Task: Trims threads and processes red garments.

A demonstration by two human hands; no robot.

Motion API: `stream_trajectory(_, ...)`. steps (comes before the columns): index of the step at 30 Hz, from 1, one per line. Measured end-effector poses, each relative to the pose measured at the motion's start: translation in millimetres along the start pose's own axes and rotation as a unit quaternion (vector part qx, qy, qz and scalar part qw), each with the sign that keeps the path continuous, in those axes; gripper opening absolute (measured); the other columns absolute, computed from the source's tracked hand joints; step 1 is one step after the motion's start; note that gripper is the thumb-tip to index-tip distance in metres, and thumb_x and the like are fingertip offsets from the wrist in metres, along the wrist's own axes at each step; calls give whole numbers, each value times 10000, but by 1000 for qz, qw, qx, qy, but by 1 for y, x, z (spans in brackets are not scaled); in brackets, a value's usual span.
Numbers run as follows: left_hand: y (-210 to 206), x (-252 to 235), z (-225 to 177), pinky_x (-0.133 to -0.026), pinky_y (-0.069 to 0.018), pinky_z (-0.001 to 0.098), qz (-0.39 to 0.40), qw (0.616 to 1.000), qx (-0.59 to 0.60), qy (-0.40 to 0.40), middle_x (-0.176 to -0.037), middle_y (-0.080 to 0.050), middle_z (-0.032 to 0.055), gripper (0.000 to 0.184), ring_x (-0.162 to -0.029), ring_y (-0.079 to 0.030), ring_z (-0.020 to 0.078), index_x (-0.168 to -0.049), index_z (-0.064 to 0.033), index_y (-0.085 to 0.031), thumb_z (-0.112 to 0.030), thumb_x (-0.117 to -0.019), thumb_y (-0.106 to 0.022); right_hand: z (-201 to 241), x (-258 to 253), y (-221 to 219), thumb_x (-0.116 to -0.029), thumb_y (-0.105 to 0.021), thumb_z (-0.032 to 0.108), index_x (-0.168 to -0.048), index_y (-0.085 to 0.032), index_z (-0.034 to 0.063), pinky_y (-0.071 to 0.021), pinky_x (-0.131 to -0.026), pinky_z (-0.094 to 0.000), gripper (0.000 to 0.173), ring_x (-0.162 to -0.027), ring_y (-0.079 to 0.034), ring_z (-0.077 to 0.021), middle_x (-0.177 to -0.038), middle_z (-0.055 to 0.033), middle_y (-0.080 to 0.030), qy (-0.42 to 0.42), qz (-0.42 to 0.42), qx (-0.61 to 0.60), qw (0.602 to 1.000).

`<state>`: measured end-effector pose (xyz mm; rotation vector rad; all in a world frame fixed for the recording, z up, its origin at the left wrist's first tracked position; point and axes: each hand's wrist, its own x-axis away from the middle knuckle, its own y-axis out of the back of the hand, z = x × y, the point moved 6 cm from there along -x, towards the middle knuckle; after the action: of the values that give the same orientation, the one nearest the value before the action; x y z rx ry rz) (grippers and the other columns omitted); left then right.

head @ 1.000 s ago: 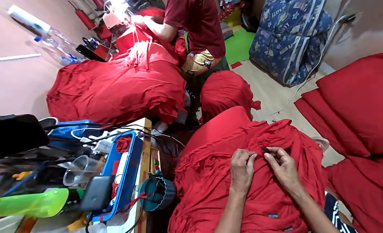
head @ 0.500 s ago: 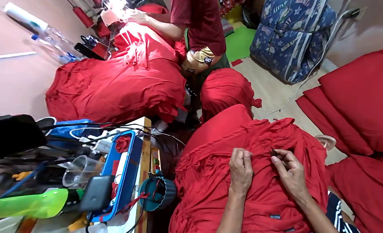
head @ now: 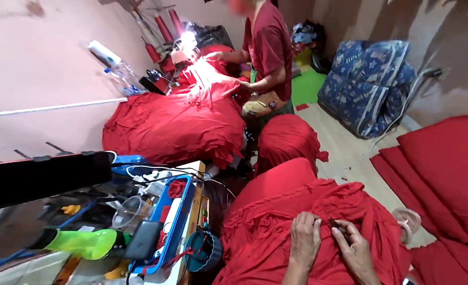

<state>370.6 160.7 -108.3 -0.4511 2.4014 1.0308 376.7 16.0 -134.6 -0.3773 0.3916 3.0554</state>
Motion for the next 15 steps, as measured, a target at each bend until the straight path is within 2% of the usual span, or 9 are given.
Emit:
stream_trajectory(6, -2, -1, -1, -799, -590, 392, 13, 1000, -8, 18, -897, -719, 131, 158, -870, -720, 266, -900, 5, -720, -79, -944, -594, -1, 1, 1, -951, -584, 130, -1148, -658, -83, -543, -759, -217, 299, -802, -662, -49, -929, -114, -717, -6, 17, 23, 1000)
stream_trajectory(10, 3, -1, -1, -813, -586, 418, 11, 998, 8, 62, -900, -706, 185, 179, -861, -720, 309, -958, 61, -687, -39, -968, -539, 3, 5, -2, -940, -595, 180, -1127, -678, -82, -556, -733, -338, 333, -779, -678, -176, -925, -170, -715, 40, -9, 73, 997)
stream_trajectory(13, 5, -1, 1, -826, -580, 407, 12, 996, 27, 87, -916, -702, 199, 178, -865, -715, 308, -978, 78, -677, -32, -976, -538, 8, 6, -1, -949, -593, 211, -1115, -687, -76, -557, -730, -301, 344, -785, -680, -165, -951, -175, -718, 65, -25, 91, 993)
stream_trajectory(15, 8, 1, 6, -787, -578, 356, -12, 990, 71, 121, -900, -687, 190, 180, -821, -696, 256, -983, 92, -655, -20, -985, -513, 10, 7, 1, -952, -587, 203, -1109, -682, -86, -544, -734, -252, 342, -792, -671, -133, -959, -182, -715, 72, -33, 92, 993)
